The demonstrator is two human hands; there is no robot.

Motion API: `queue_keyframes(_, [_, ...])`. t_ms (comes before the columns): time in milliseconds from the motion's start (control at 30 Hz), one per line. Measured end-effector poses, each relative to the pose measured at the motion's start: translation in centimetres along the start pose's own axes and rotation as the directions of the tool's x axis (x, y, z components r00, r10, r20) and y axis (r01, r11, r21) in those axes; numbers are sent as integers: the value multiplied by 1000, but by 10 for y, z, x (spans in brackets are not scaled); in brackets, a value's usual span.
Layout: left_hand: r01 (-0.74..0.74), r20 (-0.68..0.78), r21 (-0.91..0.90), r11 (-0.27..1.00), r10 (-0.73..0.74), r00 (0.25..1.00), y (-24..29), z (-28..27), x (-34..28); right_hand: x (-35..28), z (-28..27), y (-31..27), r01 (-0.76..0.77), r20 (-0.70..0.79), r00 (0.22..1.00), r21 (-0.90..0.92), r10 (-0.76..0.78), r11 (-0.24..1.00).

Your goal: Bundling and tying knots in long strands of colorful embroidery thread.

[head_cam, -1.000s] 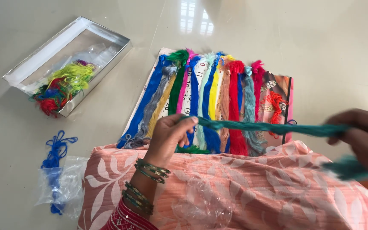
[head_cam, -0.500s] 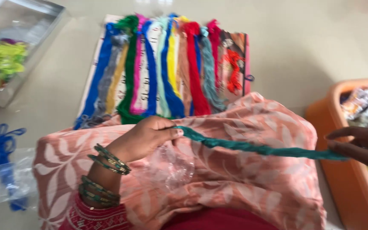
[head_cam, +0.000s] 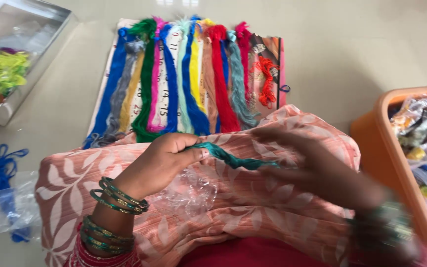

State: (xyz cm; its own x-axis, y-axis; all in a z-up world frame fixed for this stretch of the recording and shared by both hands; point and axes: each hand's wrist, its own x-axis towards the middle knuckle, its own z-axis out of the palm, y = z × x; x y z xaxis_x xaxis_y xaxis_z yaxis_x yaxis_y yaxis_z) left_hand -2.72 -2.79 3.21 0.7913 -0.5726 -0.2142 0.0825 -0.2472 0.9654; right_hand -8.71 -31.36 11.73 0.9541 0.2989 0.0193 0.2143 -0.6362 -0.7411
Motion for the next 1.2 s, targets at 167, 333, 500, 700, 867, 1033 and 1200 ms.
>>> queue_keyframes(167, [-14, -138, 20, 1000, 16, 990, -10, -12, -11, 24, 50, 8, 146, 149, 978, 14, -147, 989])
queue_keyframes(333, [-10, -318, 30, 999, 19, 948, -60, -32, 13, 22, 47, 37, -274, 216, 951, 266, 219, 924])
queue_keyframes(500, [-16, -447, -40, 999, -3, 895, -80, -46, 19, 18, 38, 29, -526, 239, 850, 327, 469, 785])
queue_keyframes(700, [129, -53, -78, 989, -134, 990, -55, -8, 14, 14, 41, 42, -537, 242, 836, 544, 493, 644])
queue_keyframes(867, [78, 57, -874, 479, -58, 997, -26, 69, 31, 17, 39, 18, -379, 365, 910, 540, 197, 752])
queue_keyframes(1033, [-264, -309, -827, 496, -8, 951, -17, 64, 36, -19, 8, 73, -157, 325, 944, 284, 59, 946])
queue_keyframes(1200, [-379, -418, -793, 478, 26, 908, -21, 52, 35, -54, -43, 129, -213, 338, 937, 365, 84, 906])
